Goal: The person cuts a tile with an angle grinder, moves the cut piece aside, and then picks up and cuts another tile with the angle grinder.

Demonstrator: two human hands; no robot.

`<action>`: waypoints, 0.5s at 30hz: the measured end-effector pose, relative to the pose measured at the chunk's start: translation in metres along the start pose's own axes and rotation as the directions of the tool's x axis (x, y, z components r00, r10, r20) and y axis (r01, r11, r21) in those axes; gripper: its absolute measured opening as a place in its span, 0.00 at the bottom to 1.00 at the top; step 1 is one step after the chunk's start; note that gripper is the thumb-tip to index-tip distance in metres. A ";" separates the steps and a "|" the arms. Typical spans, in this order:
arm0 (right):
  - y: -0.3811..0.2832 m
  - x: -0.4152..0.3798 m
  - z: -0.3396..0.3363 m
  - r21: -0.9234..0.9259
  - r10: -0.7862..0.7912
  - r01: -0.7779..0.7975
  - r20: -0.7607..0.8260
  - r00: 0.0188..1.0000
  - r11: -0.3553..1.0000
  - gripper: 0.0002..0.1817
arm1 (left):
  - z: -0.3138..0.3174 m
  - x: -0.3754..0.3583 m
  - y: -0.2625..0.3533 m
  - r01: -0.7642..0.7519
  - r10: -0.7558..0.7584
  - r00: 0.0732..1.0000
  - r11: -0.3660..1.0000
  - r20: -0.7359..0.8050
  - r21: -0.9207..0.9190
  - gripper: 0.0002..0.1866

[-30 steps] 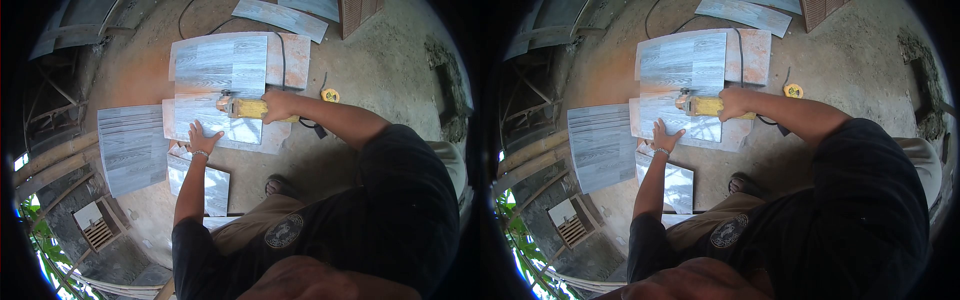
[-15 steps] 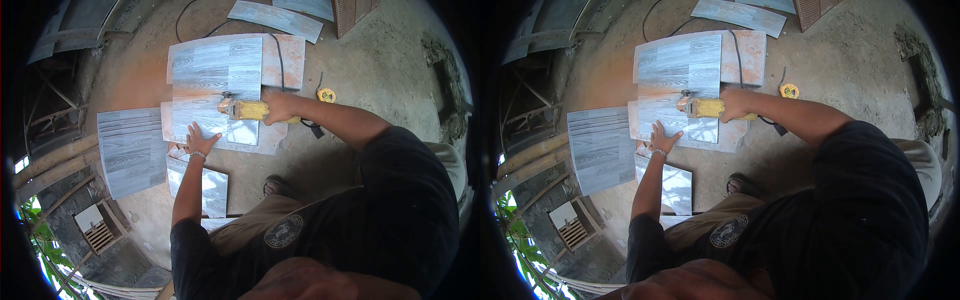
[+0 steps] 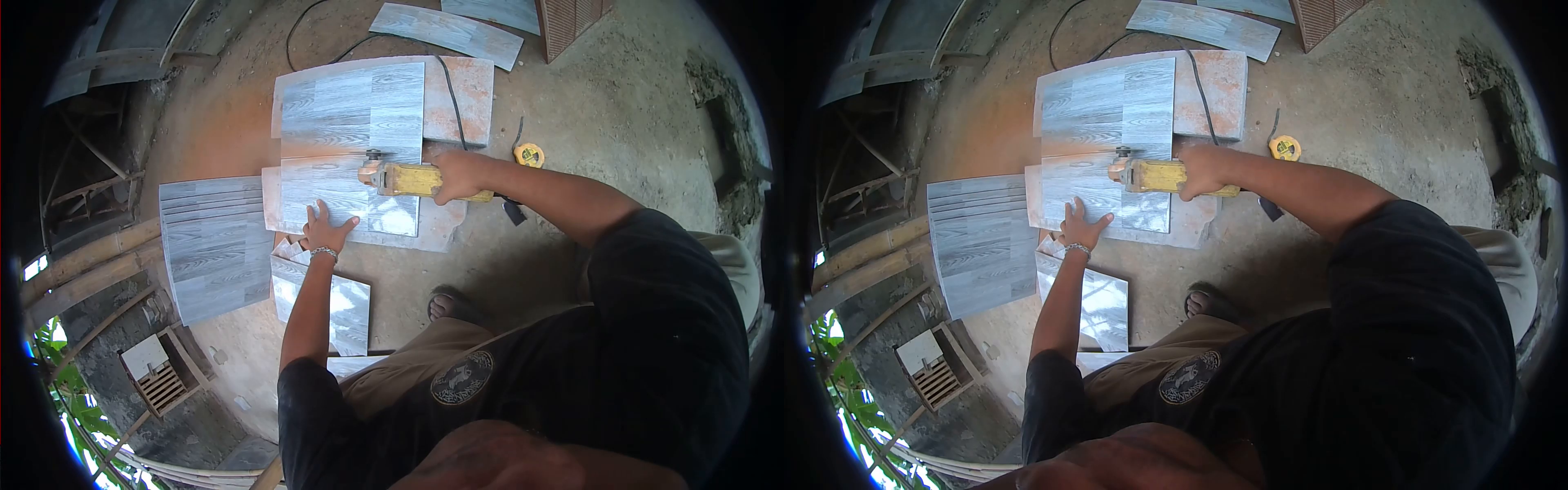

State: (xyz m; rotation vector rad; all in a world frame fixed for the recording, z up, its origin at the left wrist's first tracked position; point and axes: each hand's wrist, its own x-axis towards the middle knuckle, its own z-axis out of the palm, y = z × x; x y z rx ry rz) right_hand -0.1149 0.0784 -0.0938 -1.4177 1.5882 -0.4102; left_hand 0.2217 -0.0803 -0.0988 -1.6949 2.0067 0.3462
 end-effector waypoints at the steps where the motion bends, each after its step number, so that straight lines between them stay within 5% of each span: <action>1: -0.001 -0.001 0.000 -0.004 -0.003 0.002 -0.005 1.000 1.000 0.38 | 0.001 0.000 0.000 -0.011 0.011 1.000 1.000 0.016 0.004 0.71; 6: -0.009 -0.011 -0.009 0.002 0.038 -0.038 0.050 0.998 0.999 0.43 | 0.014 -0.009 0.002 -0.075 0.075 0.997 0.997 0.002 -0.011 0.76; 8: -0.007 -0.014 -0.009 -0.005 -0.003 0.003 -0.003 1.000 1.000 0.34 | 0.013 -0.013 0.007 -0.065 0.065 0.998 0.998 0.021 0.006 0.78; 15: -0.005 -0.022 -0.013 -0.009 -0.017 0.017 -0.008 1.000 1.000 0.34 | 0.011 -0.011 0.006 -0.062 0.062 0.997 0.998 0.040 0.011 0.82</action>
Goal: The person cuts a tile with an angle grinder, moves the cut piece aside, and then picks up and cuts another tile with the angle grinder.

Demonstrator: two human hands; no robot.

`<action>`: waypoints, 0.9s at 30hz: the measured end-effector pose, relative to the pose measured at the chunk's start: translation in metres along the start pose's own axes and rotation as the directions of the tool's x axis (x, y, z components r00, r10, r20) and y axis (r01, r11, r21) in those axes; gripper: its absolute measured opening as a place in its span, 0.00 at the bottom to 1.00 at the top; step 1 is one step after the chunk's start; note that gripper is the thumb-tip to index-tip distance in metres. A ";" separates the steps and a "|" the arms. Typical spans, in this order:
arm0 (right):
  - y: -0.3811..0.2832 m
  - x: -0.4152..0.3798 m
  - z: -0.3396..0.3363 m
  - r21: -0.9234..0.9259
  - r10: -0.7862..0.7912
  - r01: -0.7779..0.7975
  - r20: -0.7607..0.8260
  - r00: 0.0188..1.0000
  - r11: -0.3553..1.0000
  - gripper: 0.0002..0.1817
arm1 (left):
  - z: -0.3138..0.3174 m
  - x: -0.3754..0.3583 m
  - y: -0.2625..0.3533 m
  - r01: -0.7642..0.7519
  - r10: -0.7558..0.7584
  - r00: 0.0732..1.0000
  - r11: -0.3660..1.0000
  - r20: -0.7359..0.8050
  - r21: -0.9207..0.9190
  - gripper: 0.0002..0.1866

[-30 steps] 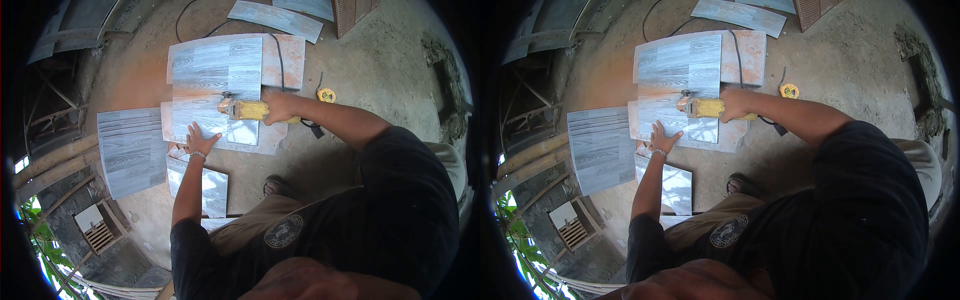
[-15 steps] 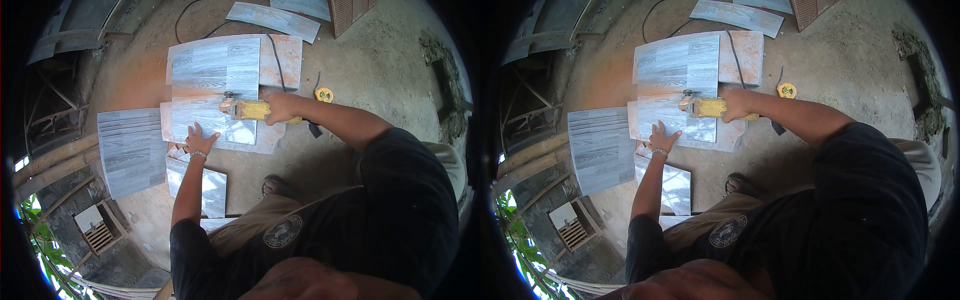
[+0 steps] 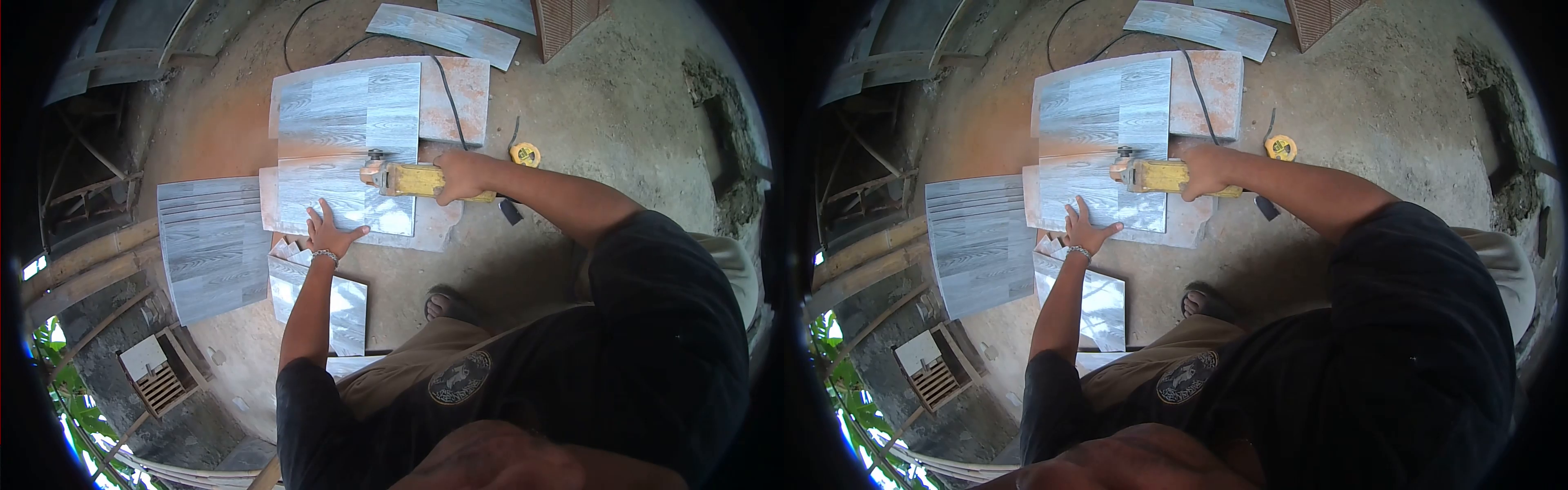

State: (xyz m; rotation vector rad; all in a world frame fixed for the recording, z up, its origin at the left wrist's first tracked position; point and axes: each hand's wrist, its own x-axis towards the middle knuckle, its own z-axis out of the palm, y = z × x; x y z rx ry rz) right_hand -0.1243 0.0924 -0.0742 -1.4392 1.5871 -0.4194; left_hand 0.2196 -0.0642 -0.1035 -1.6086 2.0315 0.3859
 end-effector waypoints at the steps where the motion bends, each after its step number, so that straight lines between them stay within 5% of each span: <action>1: 0.002 0.000 0.001 -0.010 0.001 -0.001 0.007 1.000 1.000 0.34 | -0.001 -0.001 0.001 -0.001 0.001 1.000 1.000 -0.003 0.010 0.81; 27: 0.014 -0.004 0.005 -0.057 0.048 -0.045 0.045 0.998 0.997 0.36 | -0.004 -0.003 0.004 0.022 -0.023 0.999 0.999 0.023 0.027 0.82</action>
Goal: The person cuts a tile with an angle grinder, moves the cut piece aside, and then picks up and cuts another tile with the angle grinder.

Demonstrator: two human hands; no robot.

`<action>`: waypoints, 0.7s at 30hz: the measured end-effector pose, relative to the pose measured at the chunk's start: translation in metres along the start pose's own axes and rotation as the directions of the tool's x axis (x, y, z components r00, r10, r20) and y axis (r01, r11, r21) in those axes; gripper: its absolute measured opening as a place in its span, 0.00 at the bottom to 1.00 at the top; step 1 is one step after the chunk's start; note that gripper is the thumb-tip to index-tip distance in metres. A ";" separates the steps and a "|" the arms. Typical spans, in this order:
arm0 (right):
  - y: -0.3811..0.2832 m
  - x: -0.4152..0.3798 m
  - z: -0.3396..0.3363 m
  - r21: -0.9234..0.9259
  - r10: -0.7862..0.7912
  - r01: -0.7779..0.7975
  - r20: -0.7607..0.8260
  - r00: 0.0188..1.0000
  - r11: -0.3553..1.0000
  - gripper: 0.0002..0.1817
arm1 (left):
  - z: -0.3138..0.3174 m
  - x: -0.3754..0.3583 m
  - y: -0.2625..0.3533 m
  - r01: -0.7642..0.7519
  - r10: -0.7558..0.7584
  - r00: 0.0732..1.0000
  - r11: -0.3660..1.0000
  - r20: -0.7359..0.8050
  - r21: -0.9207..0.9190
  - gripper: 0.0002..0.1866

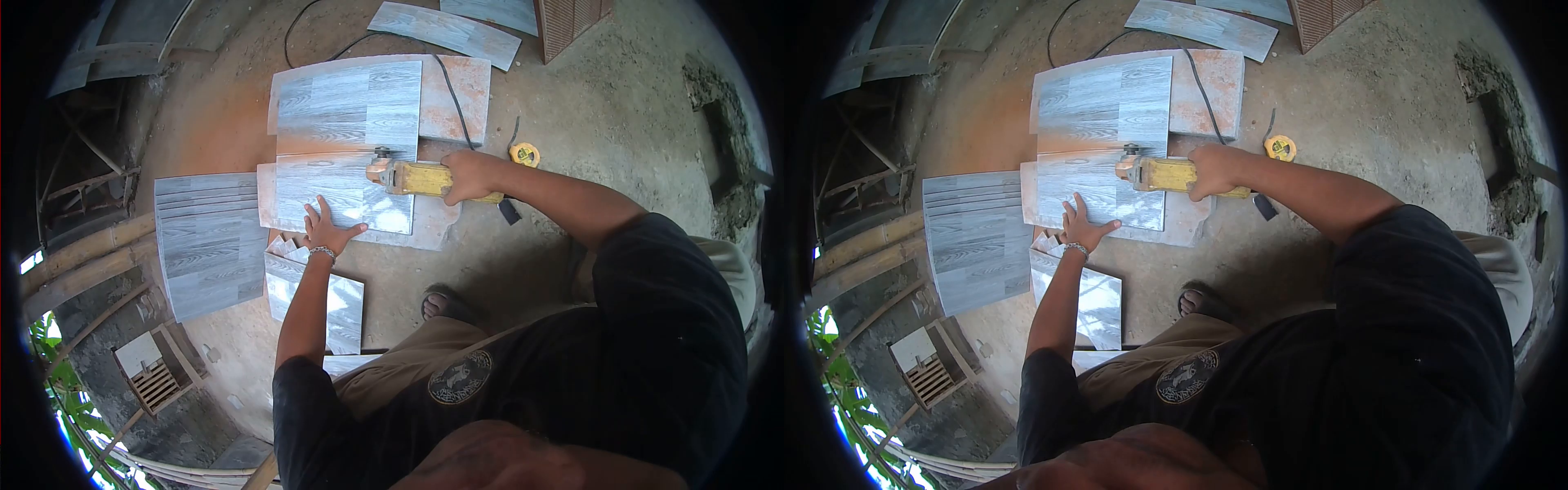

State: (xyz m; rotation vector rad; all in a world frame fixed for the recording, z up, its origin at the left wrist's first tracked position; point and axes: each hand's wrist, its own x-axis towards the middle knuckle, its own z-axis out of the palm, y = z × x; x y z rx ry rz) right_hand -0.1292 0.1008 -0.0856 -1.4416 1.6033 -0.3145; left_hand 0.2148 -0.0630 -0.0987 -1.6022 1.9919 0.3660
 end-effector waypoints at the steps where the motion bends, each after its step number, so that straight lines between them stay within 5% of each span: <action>1: 0.000 0.000 0.000 -0.004 -0.001 0.001 0.000 1.000 1.000 0.36 | 0.000 0.000 0.000 0.003 -0.003 1.000 1.000 0.001 -0.001 0.82; 21: 0.006 -0.012 -0.002 0.002 0.000 0.000 0.001 1.000 1.000 0.36 | 0.002 -0.001 0.001 -0.005 0.005 0.999 1.000 -0.035 -0.001 0.78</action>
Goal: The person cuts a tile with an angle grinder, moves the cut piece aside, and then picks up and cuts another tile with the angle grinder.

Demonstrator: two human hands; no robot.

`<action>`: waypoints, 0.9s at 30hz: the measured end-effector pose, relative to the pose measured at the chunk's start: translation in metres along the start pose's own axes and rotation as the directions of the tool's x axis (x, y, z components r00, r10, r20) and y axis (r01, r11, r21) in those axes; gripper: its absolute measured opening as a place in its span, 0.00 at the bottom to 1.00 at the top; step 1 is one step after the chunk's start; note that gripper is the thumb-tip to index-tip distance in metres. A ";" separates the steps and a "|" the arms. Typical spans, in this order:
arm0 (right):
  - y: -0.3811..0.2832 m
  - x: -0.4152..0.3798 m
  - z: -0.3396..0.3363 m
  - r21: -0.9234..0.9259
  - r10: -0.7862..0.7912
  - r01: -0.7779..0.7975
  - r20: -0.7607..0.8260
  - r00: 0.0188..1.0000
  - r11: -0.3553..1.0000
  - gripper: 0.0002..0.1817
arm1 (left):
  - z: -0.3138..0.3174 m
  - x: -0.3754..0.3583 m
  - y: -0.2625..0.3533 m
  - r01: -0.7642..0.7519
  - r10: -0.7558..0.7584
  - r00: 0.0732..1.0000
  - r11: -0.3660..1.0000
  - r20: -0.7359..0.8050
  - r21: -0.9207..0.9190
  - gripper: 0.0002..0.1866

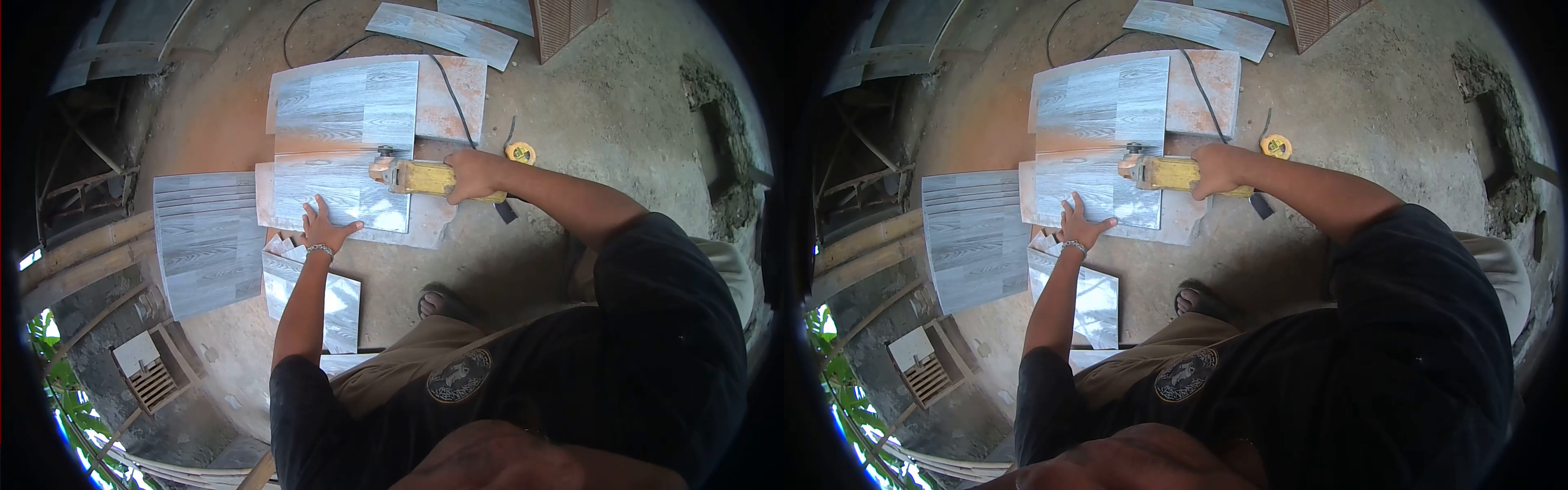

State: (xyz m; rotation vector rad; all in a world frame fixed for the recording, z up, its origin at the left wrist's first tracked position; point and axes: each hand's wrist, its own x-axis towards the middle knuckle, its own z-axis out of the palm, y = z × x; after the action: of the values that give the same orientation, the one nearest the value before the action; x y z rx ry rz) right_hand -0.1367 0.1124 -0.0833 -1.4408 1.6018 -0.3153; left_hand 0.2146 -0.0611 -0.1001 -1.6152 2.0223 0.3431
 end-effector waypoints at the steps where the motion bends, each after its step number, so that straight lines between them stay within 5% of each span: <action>1: 0.001 -0.001 0.000 0.002 0.005 -0.005 0.002 1.000 1.000 0.36 | 0.000 -0.001 0.001 -0.006 0.006 1.000 1.000 -0.011 0.002 0.76; 27: 0.011 -0.013 -0.002 -0.022 0.004 -0.004 -0.007 1.000 1.000 0.37 | -0.003 -0.008 0.004 -0.021 0.021 1.000 1.000 -0.012 -0.009 0.73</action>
State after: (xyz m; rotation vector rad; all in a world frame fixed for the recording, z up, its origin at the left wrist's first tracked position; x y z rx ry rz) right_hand -0.1465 0.1262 -0.0844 -1.4548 1.6183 -0.3016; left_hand 0.2112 -0.0548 -0.0943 -1.6061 2.0502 0.3511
